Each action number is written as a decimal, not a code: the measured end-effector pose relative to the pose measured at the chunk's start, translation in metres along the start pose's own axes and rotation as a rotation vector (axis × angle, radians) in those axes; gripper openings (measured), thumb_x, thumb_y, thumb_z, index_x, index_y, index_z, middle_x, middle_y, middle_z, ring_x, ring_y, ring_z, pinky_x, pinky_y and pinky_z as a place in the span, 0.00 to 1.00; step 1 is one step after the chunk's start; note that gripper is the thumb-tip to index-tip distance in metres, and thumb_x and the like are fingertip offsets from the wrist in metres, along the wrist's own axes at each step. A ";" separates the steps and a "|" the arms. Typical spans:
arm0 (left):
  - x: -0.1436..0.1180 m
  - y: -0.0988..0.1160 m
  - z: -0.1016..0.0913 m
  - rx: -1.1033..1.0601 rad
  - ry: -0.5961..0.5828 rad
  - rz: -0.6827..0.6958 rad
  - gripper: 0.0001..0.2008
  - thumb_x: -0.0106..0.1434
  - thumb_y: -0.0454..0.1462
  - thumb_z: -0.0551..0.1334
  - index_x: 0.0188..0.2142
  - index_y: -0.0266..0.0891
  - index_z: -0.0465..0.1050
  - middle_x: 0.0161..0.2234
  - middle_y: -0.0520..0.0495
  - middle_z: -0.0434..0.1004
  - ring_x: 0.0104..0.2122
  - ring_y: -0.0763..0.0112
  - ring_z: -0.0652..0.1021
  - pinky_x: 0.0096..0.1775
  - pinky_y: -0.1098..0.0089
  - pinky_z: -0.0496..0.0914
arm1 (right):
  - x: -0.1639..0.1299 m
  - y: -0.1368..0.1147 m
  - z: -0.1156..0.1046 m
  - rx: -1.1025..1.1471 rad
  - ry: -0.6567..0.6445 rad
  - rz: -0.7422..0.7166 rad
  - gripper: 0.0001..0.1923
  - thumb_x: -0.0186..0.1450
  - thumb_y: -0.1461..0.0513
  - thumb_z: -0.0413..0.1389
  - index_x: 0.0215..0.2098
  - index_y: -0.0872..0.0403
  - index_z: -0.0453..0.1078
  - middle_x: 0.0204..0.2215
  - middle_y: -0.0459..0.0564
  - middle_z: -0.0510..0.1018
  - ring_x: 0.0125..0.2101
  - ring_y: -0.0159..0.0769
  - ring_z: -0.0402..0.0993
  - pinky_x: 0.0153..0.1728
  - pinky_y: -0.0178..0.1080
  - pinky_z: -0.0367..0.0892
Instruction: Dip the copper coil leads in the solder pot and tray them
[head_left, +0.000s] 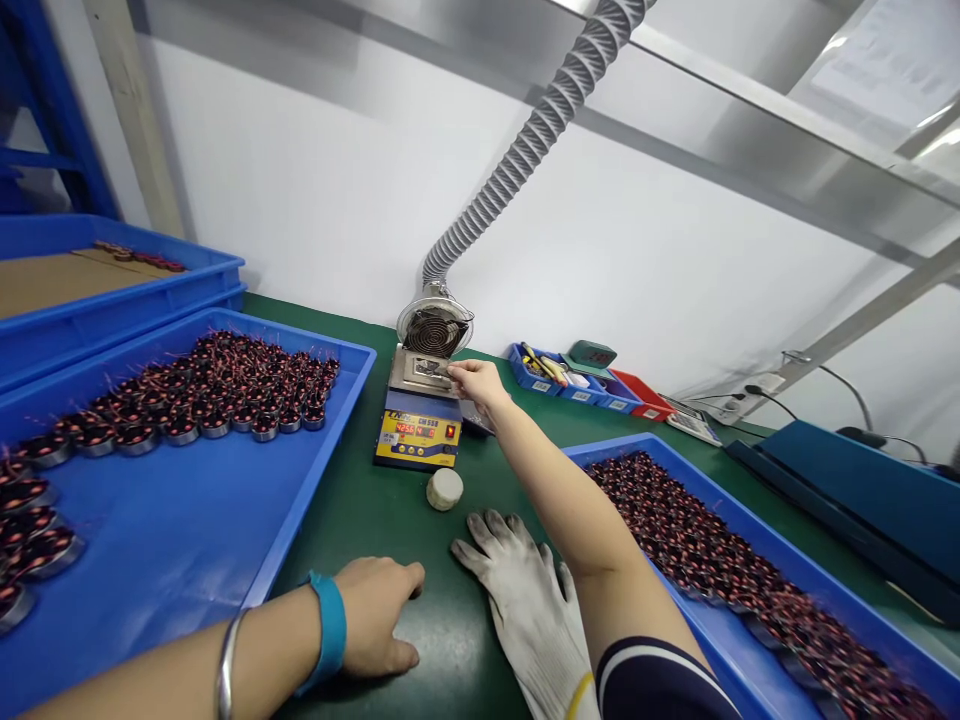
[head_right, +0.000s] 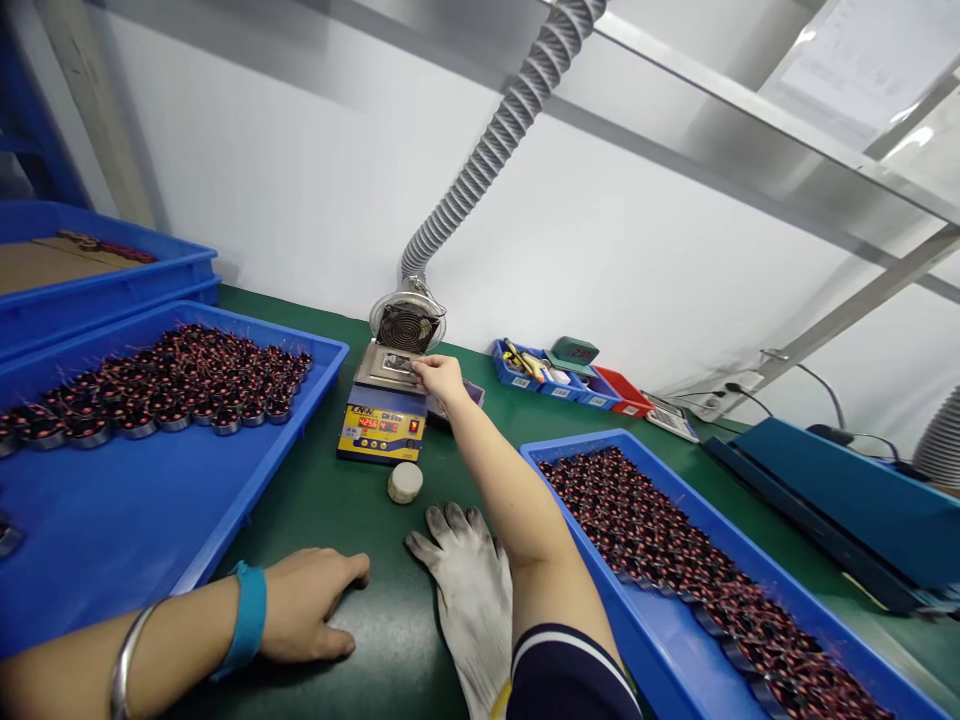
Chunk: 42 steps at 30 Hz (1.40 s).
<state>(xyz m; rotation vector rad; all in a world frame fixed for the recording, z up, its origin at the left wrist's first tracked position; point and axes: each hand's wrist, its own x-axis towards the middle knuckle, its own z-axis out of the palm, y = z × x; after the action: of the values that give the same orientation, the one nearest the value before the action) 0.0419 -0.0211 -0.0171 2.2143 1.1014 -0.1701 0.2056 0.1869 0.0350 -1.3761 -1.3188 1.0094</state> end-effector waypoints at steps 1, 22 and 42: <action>0.000 0.000 0.000 0.000 0.009 -0.003 0.23 0.48 0.44 0.58 0.44 0.39 0.67 0.33 0.40 0.77 0.36 0.49 0.77 0.37 0.55 0.70 | 0.000 0.001 -0.002 -0.001 0.008 -0.009 0.05 0.54 0.65 0.60 0.25 0.60 0.69 0.11 0.40 0.64 0.12 0.21 0.56 0.14 0.27 0.55; 0.001 0.000 0.001 0.001 -0.011 -0.004 0.22 0.48 0.44 0.58 0.44 0.40 0.66 0.32 0.43 0.76 0.36 0.51 0.76 0.36 0.57 0.69 | 0.013 0.019 0.001 -0.045 0.079 -0.118 0.05 0.54 0.65 0.59 0.29 0.60 0.72 0.15 0.42 0.69 0.15 0.23 0.61 0.20 0.29 0.61; -0.001 0.003 -0.001 0.029 0.016 -0.013 0.22 0.50 0.44 0.59 0.44 0.40 0.67 0.31 0.44 0.76 0.36 0.54 0.76 0.35 0.61 0.67 | -0.008 0.014 -0.002 0.096 0.067 -0.052 0.04 0.54 0.65 0.59 0.25 0.59 0.70 0.14 0.40 0.67 0.13 0.21 0.57 0.16 0.28 0.56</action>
<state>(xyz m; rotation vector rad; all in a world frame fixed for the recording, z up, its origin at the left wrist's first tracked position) 0.0435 -0.0227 -0.0147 2.2379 1.1292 -0.1754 0.2104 0.1788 0.0210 -1.2863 -1.2353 0.9706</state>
